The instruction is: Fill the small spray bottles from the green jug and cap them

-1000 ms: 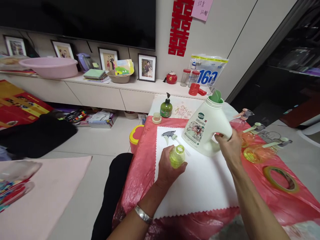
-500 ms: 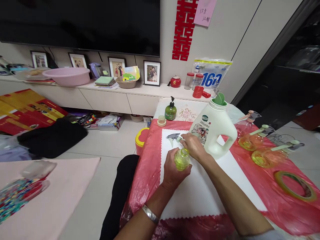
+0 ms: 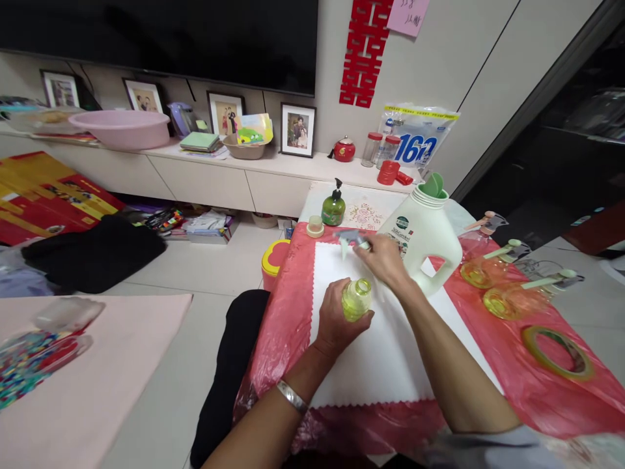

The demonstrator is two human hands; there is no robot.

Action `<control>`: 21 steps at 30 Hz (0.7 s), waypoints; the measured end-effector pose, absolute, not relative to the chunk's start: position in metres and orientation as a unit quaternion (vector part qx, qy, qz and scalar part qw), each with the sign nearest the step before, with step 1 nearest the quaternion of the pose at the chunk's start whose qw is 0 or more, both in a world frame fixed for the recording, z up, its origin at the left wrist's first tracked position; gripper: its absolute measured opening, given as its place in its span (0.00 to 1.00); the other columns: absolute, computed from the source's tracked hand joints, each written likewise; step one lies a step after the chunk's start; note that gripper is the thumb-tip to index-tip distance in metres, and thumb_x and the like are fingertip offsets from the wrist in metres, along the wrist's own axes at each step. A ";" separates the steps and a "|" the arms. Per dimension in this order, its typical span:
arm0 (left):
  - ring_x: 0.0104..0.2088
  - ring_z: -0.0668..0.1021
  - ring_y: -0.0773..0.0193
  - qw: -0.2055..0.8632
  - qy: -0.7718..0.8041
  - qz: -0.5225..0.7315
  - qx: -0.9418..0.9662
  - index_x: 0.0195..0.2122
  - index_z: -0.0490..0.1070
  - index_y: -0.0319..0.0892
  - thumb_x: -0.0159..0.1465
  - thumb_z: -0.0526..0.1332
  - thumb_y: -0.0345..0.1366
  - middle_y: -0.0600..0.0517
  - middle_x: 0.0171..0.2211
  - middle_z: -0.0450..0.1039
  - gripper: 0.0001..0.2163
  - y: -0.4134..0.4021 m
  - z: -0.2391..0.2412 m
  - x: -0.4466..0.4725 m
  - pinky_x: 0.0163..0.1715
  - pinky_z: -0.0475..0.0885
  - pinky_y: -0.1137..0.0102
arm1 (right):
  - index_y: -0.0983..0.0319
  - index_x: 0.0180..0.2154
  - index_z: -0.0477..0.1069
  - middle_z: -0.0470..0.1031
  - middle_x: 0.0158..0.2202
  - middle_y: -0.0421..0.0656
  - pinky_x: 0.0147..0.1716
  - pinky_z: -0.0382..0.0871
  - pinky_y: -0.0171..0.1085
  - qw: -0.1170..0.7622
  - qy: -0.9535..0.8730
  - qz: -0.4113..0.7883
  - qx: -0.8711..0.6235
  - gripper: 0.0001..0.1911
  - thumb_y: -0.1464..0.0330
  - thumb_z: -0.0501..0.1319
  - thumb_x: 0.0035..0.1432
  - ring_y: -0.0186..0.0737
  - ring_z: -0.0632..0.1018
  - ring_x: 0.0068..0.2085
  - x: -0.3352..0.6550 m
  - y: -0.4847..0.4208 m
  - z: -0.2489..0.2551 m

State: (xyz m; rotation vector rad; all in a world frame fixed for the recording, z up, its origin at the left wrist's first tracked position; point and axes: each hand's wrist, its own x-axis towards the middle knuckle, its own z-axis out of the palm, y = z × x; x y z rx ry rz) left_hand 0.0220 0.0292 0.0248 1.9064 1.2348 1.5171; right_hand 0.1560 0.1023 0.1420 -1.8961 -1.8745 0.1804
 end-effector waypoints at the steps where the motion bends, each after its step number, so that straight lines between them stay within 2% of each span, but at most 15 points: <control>1: 0.49 0.80 0.50 0.207 0.443 0.542 0.684 0.55 0.62 0.44 0.47 0.72 0.36 0.45 0.47 0.75 0.34 0.029 0.024 0.022 0.51 0.79 0.55 | 0.64 0.41 0.76 0.78 0.35 0.47 0.41 0.70 0.42 0.269 -0.670 0.057 -0.689 0.14 0.60 0.60 0.61 0.44 0.77 0.38 0.163 0.096 0.153; 3: 0.50 0.80 0.50 0.213 0.445 0.540 0.682 0.55 0.62 0.44 0.47 0.73 0.37 0.45 0.47 0.75 0.35 0.030 0.024 0.022 0.52 0.79 0.55 | 0.63 0.43 0.74 0.73 0.30 0.41 0.34 0.69 0.40 0.370 -0.638 0.067 -0.672 0.15 0.59 0.58 0.62 0.39 0.74 0.31 0.174 0.080 0.174; 4: 0.50 0.80 0.50 0.215 0.444 0.541 0.681 0.55 0.62 0.44 0.47 0.73 0.36 0.45 0.48 0.75 0.35 0.030 0.024 0.022 0.52 0.79 0.55 | 0.62 0.41 0.73 0.71 0.28 0.38 0.30 0.68 0.38 0.479 -0.605 0.112 -0.626 0.13 0.59 0.61 0.60 0.36 0.72 0.28 0.178 0.072 0.183; 6: 0.50 0.80 0.50 0.216 0.440 0.544 0.681 0.55 0.62 0.43 0.46 0.74 0.37 0.45 0.48 0.75 0.35 0.030 0.024 0.022 0.52 0.79 0.55 | 0.60 0.39 0.73 0.70 0.26 0.35 0.27 0.67 0.36 0.637 -0.545 0.181 -0.515 0.11 0.62 0.66 0.56 0.33 0.70 0.25 0.180 0.055 0.198; 8: 0.50 0.80 0.50 0.217 0.436 0.547 0.681 0.55 0.63 0.42 0.47 0.74 0.37 0.44 0.49 0.75 0.35 0.031 0.023 0.023 0.51 0.79 0.55 | 0.59 0.37 0.75 0.72 0.28 0.36 0.26 0.68 0.36 0.709 -0.512 0.218 -0.433 0.09 0.64 0.68 0.54 0.32 0.72 0.25 0.176 0.040 0.207; 15: 0.49 0.80 0.51 0.225 0.433 0.544 0.683 0.56 0.63 0.42 0.47 0.75 0.38 0.44 0.49 0.75 0.36 0.031 0.024 0.021 0.51 0.79 0.56 | 0.58 0.42 0.77 0.75 0.34 0.38 0.29 0.72 0.36 0.716 -0.529 0.221 -0.399 0.11 0.66 0.70 0.56 0.32 0.74 0.28 0.155 0.027 0.194; 21: 0.49 0.80 0.50 0.232 0.441 0.536 0.682 0.56 0.62 0.43 0.47 0.75 0.40 0.45 0.48 0.75 0.36 0.030 0.026 0.021 0.51 0.79 0.55 | 0.57 0.42 0.78 0.77 0.38 0.40 0.35 0.76 0.40 0.725 -0.506 0.212 -0.416 0.12 0.64 0.70 0.54 0.37 0.78 0.34 0.161 0.029 0.177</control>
